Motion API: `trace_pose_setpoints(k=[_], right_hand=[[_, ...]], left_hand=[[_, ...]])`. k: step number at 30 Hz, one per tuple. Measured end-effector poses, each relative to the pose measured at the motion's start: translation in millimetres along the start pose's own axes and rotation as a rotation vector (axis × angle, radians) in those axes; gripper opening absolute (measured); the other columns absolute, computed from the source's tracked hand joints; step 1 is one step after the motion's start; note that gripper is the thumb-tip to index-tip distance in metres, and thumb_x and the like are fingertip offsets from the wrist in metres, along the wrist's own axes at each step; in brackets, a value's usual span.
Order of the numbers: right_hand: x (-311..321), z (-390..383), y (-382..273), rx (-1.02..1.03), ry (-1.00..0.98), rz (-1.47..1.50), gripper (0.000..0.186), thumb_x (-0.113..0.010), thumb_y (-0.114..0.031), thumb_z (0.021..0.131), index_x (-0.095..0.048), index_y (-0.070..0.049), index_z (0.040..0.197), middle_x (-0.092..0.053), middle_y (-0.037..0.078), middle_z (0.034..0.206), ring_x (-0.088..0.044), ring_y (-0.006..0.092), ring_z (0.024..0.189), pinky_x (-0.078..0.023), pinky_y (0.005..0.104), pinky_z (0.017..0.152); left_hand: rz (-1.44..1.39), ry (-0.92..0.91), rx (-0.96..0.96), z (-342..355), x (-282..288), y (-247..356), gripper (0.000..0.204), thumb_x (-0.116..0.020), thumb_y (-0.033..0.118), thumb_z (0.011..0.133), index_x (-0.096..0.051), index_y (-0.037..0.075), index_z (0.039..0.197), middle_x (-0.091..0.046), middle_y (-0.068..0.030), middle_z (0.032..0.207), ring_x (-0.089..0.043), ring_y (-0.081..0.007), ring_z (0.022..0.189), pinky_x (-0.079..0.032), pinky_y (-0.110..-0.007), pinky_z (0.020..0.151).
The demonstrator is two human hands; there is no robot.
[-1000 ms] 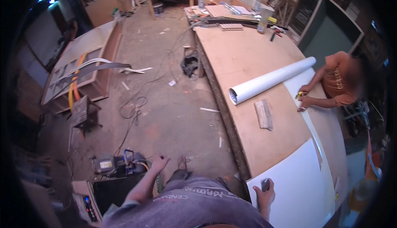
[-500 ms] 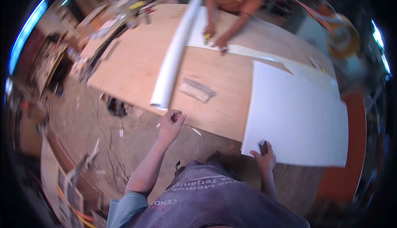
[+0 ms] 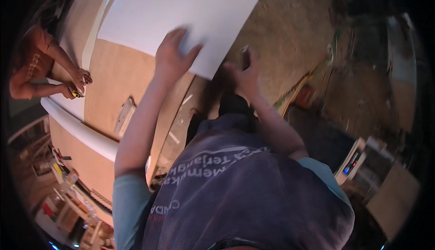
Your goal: The person trims the excess edges of a white laminate sheet applied to a wooden board using a handheld cutter.
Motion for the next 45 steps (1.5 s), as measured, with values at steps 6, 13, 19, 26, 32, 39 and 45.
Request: trace_pose_setpoints(k=[6,13,19,26,32,39,45], right_hand=[[83,-121,60,-0.334,0.196,-0.067,0.078,-0.083,-0.022,0.089,-0.048,0.006,0.152,-0.058,0.025,0.151,-0.055,0.0337,0.142,-0.044,0.0435,0.118],[130,-276,150,-0.316,0.396,-0.413,0.073,-0.085,-0.019,0.081,-0.056,0.0,0.146,-0.069,0.022,0.132,-0.067,0.0347,0.12,-0.052,0.0448,0.104],[138,-262,87,-0.613,0.246,-0.211,0.069,-0.077,-0.026,0.086,-0.052,-0.008,0.148,-0.072,0.025,0.117,-0.072,0.041,0.106,-0.056,0.0484,0.092],[155,-246,119,-0.55,0.26,-0.257,0.063,-0.08,-0.028,0.086,-0.058,-0.006,0.141,-0.072,0.021,0.11,-0.071,0.0342,0.102,-0.054,0.0436,0.09],[160,-227,122,-0.588,0.15,-0.268,0.069,-0.08,-0.028,0.082,-0.054,-0.008,0.144,-0.072,0.024,0.11,-0.071,0.0409,0.105,-0.055,0.0486,0.091],[123,-239,162,-0.396,0.263,-0.261,0.069,-0.081,-0.026,0.083,-0.057,-0.001,0.142,-0.072,0.023,0.114,-0.071,0.0363,0.11,-0.054,0.0454,0.095],[44,-244,134,-0.841,0.164,0.364,0.057,-0.067,-0.026,0.103,-0.05,-0.007,0.154,-0.064,0.006,0.089,-0.064,0.0187,0.076,-0.056,0.0351,0.072]], left_hand=[[0.431,-0.526,-0.25,14,-50,4,0.11,-0.079,0.069,0.08,-0.031,0.025,0.168,-0.019,-0.0177,0.176,-0.013,-0.0377,0.164,-0.017,-0.063,0.128],[0.27,-0.566,-0.083,-17,-97,-20,0.138,-0.092,0.053,0.07,-0.004,0.028,0.173,0.007,-0.0135,0.18,0.006,-0.0389,0.165,-0.004,-0.082,0.118],[0.347,-0.591,0.006,-14,-47,6,0.139,-0.089,0.046,0.064,-0.007,0.019,0.173,0.007,-0.0152,0.179,0.008,-0.0386,0.165,0.001,-0.075,0.123],[0.354,-0.537,0.017,-19,-47,10,0.134,-0.084,0.043,0.061,-0.014,0.016,0.172,0.002,-0.0151,0.18,0.006,-0.0385,0.165,0.001,-0.073,0.124],[0.351,-0.536,-0.069,-31,-45,16,0.128,-0.081,0.043,0.064,-0.018,0.014,0.172,-0.004,-0.0165,0.179,0.005,-0.0385,0.165,0.003,-0.075,0.123],[0.381,-0.547,-0.198,-20,-51,7,0.137,-0.087,0.059,0.066,-0.011,0.017,0.172,0.003,-0.016,0.179,0.008,-0.0437,0.164,-0.002,-0.085,0.116],[0.463,-0.6,-0.198,-23,-71,-13,0.13,-0.081,0.069,0.073,-0.014,0.02,0.172,-0.001,-0.0138,0.18,0.005,-0.0396,0.165,-0.001,-0.084,0.116]])
Point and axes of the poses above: each hand's wrist, its own z-axis towards the middle knuckle, its own x-axis out of the back of the hand, y = z × x, the point moved 3 cm from there along z, towards the middle knuckle
